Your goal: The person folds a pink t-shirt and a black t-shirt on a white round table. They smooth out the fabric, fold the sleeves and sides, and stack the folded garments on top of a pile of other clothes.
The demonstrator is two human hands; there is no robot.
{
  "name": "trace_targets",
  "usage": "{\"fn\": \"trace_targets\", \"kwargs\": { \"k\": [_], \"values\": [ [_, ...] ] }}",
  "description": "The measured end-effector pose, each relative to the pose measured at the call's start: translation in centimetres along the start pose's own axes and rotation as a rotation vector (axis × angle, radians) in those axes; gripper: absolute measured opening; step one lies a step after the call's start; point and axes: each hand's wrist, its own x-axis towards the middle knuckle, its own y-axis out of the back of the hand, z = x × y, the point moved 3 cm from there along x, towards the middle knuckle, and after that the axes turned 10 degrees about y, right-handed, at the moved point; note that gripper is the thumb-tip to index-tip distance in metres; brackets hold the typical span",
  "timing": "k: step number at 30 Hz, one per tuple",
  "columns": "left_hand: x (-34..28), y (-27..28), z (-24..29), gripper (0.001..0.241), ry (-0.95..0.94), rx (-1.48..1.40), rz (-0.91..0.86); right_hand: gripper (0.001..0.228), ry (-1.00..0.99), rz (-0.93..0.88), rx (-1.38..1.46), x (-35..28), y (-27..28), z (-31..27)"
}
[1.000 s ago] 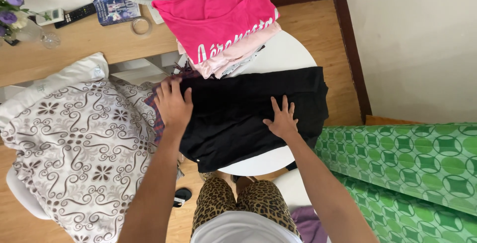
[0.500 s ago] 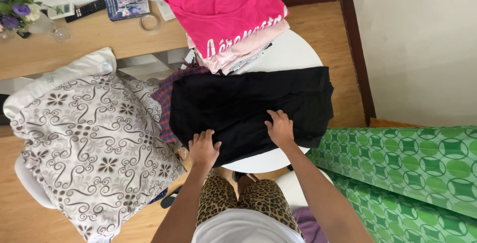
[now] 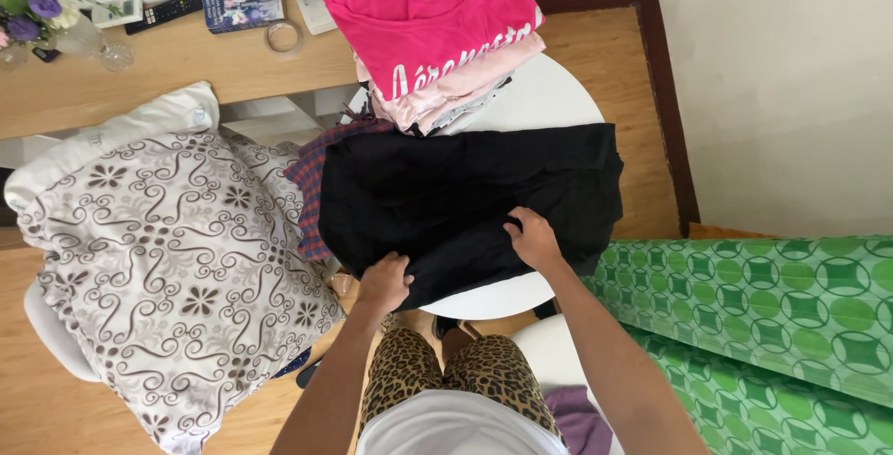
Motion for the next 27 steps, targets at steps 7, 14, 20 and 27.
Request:
{"fn": "trace_targets", "kwargs": {
  "k": [7, 14, 20, 27],
  "values": [
    [-1.2, 6.7, 2.0, 0.056, 0.103, -0.226, -0.147, 0.028, -0.202, -0.087, 0.064, -0.4, 2.6, -3.3],
    [-2.2, 10.1, 4.4, 0.049, 0.193, -0.216, -0.088, 0.026, -0.083, 0.074, 0.100, -0.5, 2.5, -0.9],
    [-1.7, 10.1, 3.2, 0.052, 0.151, -0.214, 0.342, 0.029, -0.005, 0.198, -0.033, -0.9, 2.9, -2.0],
    [-4.8, 5.1, 1.7, 0.037, 0.321, -0.346, 0.482, 0.017, 0.379, 0.193, -0.232, -1.9, 0.2, -5.6]
  ]
}}
